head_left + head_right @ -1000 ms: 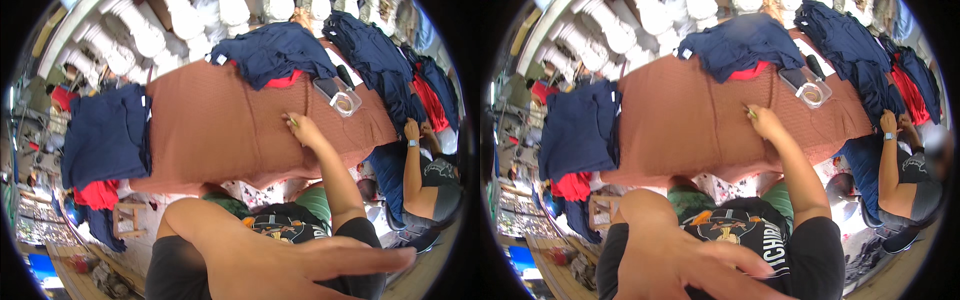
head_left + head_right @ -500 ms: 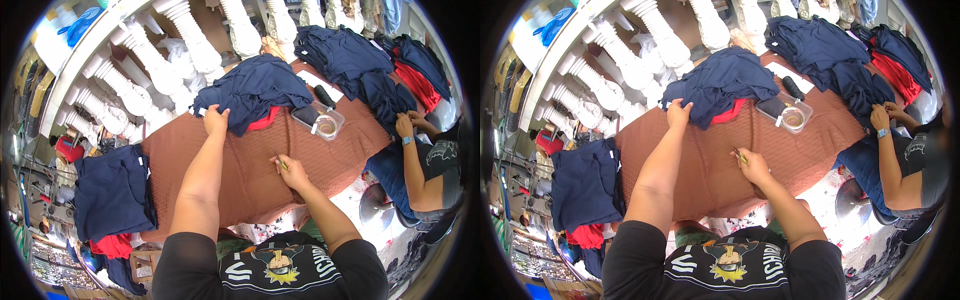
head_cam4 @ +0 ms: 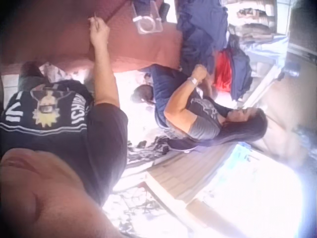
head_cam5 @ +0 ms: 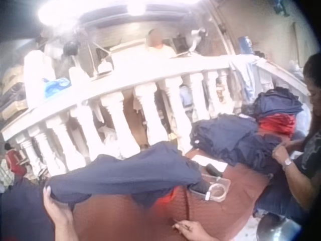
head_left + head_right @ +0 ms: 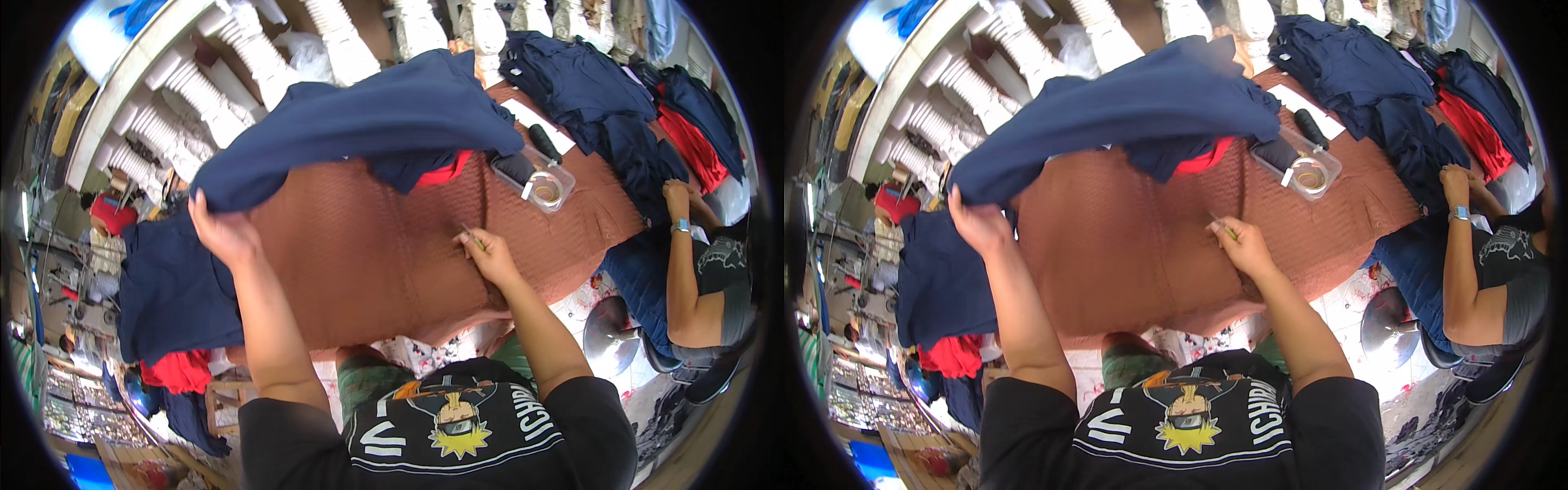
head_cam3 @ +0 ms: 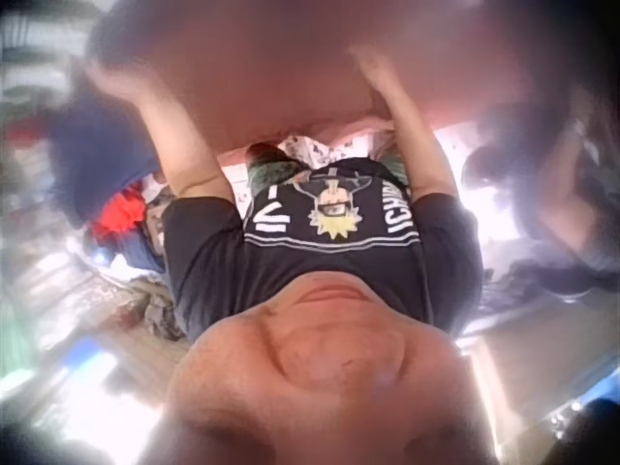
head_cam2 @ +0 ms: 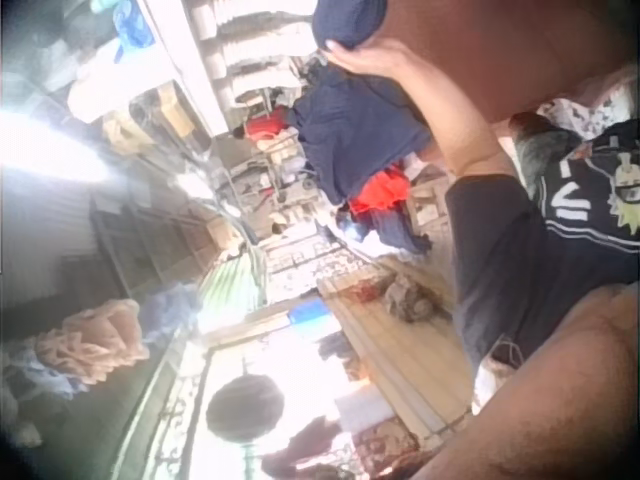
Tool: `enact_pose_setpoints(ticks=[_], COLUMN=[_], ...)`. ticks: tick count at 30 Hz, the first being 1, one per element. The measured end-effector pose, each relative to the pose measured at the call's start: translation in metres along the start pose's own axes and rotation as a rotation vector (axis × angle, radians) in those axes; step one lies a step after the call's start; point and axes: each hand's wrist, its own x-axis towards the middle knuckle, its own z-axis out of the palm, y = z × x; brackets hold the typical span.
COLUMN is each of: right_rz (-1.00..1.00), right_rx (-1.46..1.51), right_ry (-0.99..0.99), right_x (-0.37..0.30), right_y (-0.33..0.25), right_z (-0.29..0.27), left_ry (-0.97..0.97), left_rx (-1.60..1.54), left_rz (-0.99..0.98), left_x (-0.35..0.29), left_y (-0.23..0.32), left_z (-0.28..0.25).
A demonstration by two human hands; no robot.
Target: The person trims loose threads from several navy blue shirts using snips. The person handles the shirts one at a time, turning them over and inspecting labels and seams while removing excess thread.
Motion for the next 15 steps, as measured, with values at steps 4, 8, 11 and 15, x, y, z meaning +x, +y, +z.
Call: enact_pose_setpoints(ticks=[4, 8, 11, 15], right_rz=[0.22, 0.376, 0.484, 0.529], right_rx=[0.087, -0.256, -0.635, -0.694], right_ry=[-0.305, -0.782, -0.874, -0.522], right_x=[-0.005, -0.006, -0.004, 0.001], right_y=[-0.028, -0.057, -0.108, -0.13], right_z=[-0.011, -0.057, -0.067, -0.073], left_ry=[0.352, 0.105, 0.033, 0.036], left_rx=[0.684, 0.937, 0.89, 0.84], left_rz=[0.025, -0.105, -0.224, -0.228], left_x=[-0.082, -0.144, -0.143, -0.142], left_y=[0.002, -0.012, -0.016, -0.02], left_z=[-0.171, -0.231, -0.217, -0.23])
